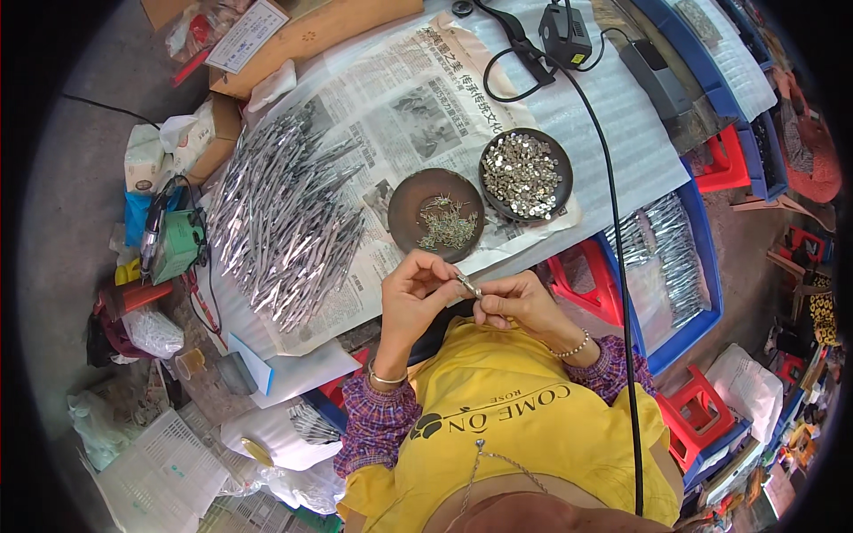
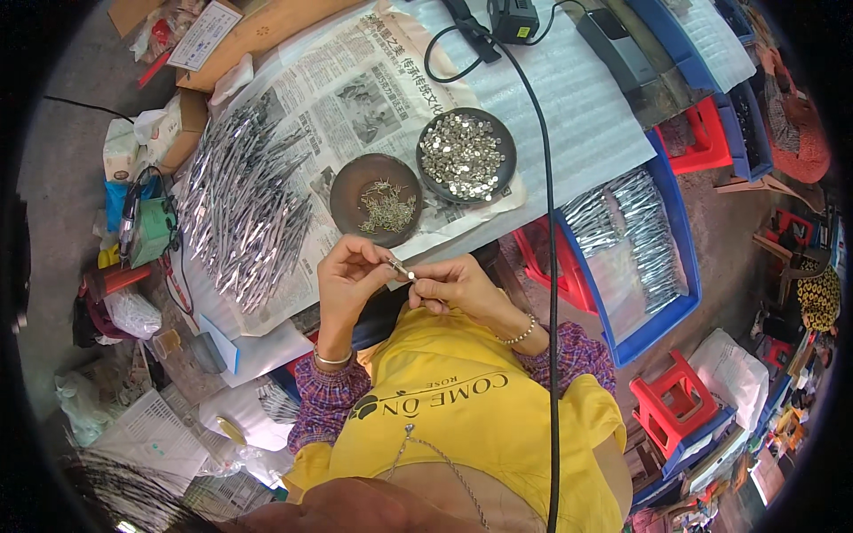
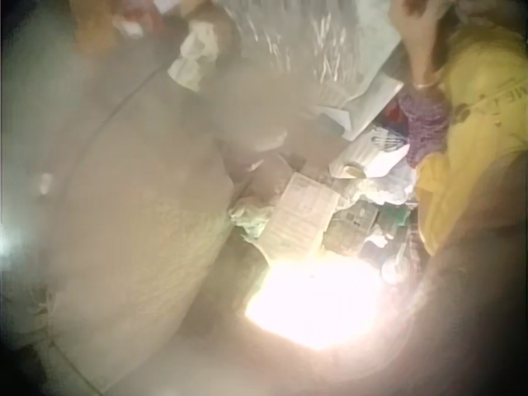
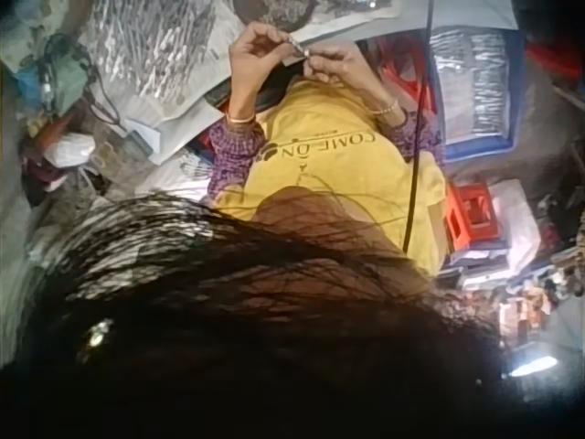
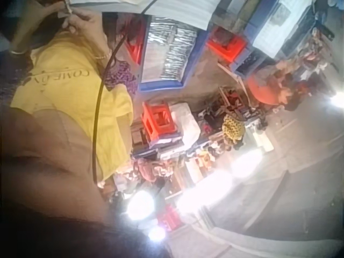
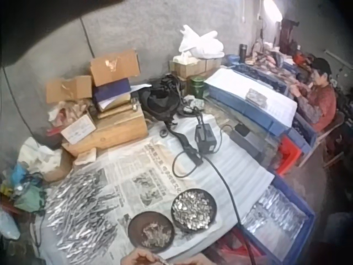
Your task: The person assembles small metal components by picking up parts from bowls on the table and fitting them together by hand.
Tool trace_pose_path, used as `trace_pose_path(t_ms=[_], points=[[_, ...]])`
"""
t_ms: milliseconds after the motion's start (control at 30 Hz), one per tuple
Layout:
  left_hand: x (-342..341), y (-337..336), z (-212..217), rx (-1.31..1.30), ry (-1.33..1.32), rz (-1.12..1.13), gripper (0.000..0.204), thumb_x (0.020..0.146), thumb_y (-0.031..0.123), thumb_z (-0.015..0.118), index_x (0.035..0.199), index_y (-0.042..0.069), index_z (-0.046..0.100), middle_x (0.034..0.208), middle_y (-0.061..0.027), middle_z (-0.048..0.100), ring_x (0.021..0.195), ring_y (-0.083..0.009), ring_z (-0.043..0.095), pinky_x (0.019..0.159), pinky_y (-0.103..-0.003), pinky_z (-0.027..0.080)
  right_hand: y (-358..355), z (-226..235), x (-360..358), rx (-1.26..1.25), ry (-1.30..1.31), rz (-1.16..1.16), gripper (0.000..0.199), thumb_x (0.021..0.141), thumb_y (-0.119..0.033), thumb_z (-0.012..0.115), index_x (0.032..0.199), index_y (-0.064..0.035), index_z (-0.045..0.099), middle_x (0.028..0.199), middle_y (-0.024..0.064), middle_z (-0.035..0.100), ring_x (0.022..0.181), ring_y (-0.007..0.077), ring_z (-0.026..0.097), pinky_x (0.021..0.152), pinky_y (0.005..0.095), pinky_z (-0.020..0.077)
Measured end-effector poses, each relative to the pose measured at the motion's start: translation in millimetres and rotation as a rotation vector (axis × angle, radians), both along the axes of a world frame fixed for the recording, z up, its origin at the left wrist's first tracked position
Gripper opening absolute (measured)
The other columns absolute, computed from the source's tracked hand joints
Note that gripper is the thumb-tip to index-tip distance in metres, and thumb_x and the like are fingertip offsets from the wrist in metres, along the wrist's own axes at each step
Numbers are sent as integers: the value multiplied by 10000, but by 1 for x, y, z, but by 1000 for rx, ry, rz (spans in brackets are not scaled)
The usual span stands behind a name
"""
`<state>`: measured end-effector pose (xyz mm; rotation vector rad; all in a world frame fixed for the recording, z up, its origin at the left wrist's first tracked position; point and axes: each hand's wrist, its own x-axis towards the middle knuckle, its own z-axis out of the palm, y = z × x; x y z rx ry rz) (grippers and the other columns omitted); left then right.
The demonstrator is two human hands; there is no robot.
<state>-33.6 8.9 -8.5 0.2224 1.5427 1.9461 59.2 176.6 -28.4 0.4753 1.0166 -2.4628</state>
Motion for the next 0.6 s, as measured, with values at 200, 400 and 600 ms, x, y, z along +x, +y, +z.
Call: trace_pose_path(t_ms=[200,400,600], points=[[0,4,6,17,-35,23,204,775,-118,600,877,-3,466,852,-89,602,785,-144,612,719,-270,526,-1,1,-1,23,-5,20,242,877,-63,569,1109,-7,613,756,69,640,536,39,488,460,160,362],[1,3,3,-107,-98,66,108,833,-34,583,934,-25,546,839,-69,616,784,-126,614,718,-241,505,0,7,-2,2,6,-40,244,864,-68,583,1090,21,608,750,71,635,528,47,484,460,167,345],[3,2,6,-147,-43,-50,120,842,-10,588,955,-47,598,864,-49,610,801,-107,599,728,-225,480,-1,5,-1,53,27,-21,258,879,-86,571,1125,-13,599,770,52,636,553,42,496,497,169,390]])
